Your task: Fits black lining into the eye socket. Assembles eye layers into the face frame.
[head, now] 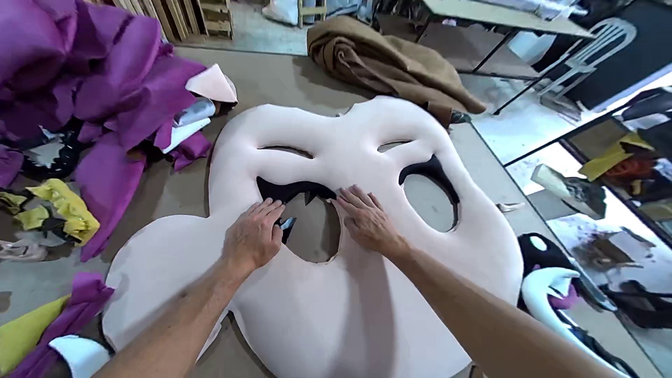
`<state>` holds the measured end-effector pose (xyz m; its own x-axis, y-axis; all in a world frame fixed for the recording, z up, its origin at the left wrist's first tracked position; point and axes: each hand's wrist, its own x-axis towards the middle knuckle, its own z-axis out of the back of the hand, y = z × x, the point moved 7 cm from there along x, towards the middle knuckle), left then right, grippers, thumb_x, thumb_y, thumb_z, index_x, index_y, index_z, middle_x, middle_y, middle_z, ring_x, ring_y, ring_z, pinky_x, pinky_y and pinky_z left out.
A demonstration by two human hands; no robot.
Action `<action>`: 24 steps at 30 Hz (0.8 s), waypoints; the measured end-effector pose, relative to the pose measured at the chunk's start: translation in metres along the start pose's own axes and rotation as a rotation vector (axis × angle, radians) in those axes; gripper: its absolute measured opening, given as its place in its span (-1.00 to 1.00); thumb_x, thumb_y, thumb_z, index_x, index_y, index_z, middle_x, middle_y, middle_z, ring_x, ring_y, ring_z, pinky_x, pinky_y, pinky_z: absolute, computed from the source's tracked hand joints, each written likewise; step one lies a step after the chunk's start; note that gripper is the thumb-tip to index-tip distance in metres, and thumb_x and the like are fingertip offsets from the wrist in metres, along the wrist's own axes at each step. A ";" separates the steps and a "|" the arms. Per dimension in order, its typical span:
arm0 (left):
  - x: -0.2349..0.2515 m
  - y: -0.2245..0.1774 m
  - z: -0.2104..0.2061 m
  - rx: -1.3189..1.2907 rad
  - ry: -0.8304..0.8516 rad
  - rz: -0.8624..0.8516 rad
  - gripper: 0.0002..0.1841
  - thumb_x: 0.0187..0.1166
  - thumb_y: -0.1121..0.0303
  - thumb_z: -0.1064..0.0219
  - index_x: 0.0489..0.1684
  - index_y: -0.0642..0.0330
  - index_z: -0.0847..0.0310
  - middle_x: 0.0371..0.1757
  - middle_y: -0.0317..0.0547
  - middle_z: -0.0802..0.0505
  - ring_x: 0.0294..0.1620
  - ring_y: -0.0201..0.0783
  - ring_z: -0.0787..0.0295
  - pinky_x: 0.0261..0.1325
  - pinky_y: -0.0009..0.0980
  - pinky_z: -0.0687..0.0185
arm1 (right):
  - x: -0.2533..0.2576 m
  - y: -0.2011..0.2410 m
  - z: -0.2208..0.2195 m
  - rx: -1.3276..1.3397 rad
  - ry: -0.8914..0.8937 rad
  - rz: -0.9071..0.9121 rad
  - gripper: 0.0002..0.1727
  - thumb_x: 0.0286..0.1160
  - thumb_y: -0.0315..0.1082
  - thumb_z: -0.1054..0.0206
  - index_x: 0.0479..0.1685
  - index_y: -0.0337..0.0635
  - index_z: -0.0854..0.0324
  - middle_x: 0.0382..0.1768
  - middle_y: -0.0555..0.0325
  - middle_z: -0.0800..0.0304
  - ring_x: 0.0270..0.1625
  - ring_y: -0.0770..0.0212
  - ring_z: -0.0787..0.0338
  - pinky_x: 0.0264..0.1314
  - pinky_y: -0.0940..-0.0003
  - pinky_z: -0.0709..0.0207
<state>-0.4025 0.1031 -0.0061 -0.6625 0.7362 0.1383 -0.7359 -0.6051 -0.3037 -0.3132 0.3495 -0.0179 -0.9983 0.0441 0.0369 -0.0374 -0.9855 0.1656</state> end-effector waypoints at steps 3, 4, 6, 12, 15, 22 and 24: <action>-0.024 -0.016 -0.002 0.061 0.023 -0.088 -0.48 0.61 0.10 -0.02 0.47 -0.03 -0.69 0.61 -0.31 -0.66 0.75 -0.25 -0.38 0.78 -0.10 -0.25 | -0.013 -0.005 -0.001 0.046 -0.050 -0.006 -0.40 0.62 -0.12 0.01 0.67 0.11 -0.52 0.79 0.24 -0.32 0.88 0.09 -0.12 0.86 -0.20 0.04; -0.029 -0.022 -0.007 0.078 0.075 -0.130 -0.48 0.65 0.06 0.01 0.45 -0.06 -0.69 0.62 -0.34 -0.65 0.78 -0.25 -0.32 0.80 -0.09 -0.20 | -0.012 -0.004 0.000 0.043 -0.068 -0.014 -0.41 0.62 -0.09 -0.02 0.65 0.13 -0.54 0.77 0.24 -0.36 0.86 0.09 -0.16 0.83 -0.19 -0.01; -0.034 -0.030 -0.015 0.113 0.184 -0.171 -0.46 0.72 -0.01 0.13 0.39 -0.10 -0.73 0.60 -0.38 -0.67 0.82 -0.22 -0.24 0.85 -0.04 -0.06 | -0.005 -0.001 0.003 0.013 -0.108 -0.022 -0.43 0.60 -0.07 -0.04 0.60 0.22 -0.58 0.67 0.26 -0.50 0.78 0.06 -0.31 0.69 -0.21 -0.21; -0.018 -0.033 -0.019 0.053 0.136 -0.118 -0.56 0.62 0.08 0.01 -0.03 -0.05 -0.87 0.23 -0.34 -0.89 0.51 -0.27 -0.66 0.63 -0.12 -0.47 | 0.021 -0.007 0.004 -0.002 -0.122 0.016 -0.49 0.54 -0.06 -0.05 0.38 0.26 -0.77 0.58 0.26 -0.57 0.64 -0.05 -0.44 0.43 -0.27 -0.35; 0.041 -0.030 -0.007 -0.035 -0.033 0.001 -0.67 0.60 0.28 -0.13 -0.01 0.07 -0.89 0.06 -0.12 -0.92 0.19 -0.07 -0.85 0.25 0.03 -0.71 | 0.045 -0.027 0.020 0.322 -0.064 -0.048 -0.59 0.68 -0.12 -0.08 0.11 0.11 -0.90 0.30 0.20 -0.76 0.37 0.03 -0.64 0.25 -0.17 -0.49; 0.080 -0.017 -0.042 0.171 0.088 0.063 -0.35 0.70 0.20 0.05 0.84 0.15 -0.20 0.87 -0.12 -0.28 0.90 -0.13 -0.04 0.89 -0.04 0.10 | 0.121 -0.003 0.134 1.663 -0.607 0.154 -0.43 0.79 -0.14 0.32 -0.80 0.22 -0.21 -0.86 0.50 -0.25 -0.77 0.49 -0.29 -0.66 0.53 -0.22; 0.079 -0.016 -0.045 0.192 0.117 0.063 -0.32 0.70 0.17 0.04 0.87 0.16 -0.12 0.90 -0.10 -0.21 0.93 -0.13 0.04 0.90 -0.04 0.15 | 0.128 0.010 0.069 1.642 -0.584 0.230 -0.46 0.77 0.01 0.09 -0.75 0.22 -0.37 -0.80 0.54 -0.35 -0.72 0.55 -0.36 -0.64 0.57 -0.25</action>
<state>-0.4369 0.1842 -0.0331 -0.6954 0.7185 0.0114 -0.7142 -0.6893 -0.1221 -0.4387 0.3563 0.0569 -0.8180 0.3507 0.4559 0.5353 0.1741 0.8265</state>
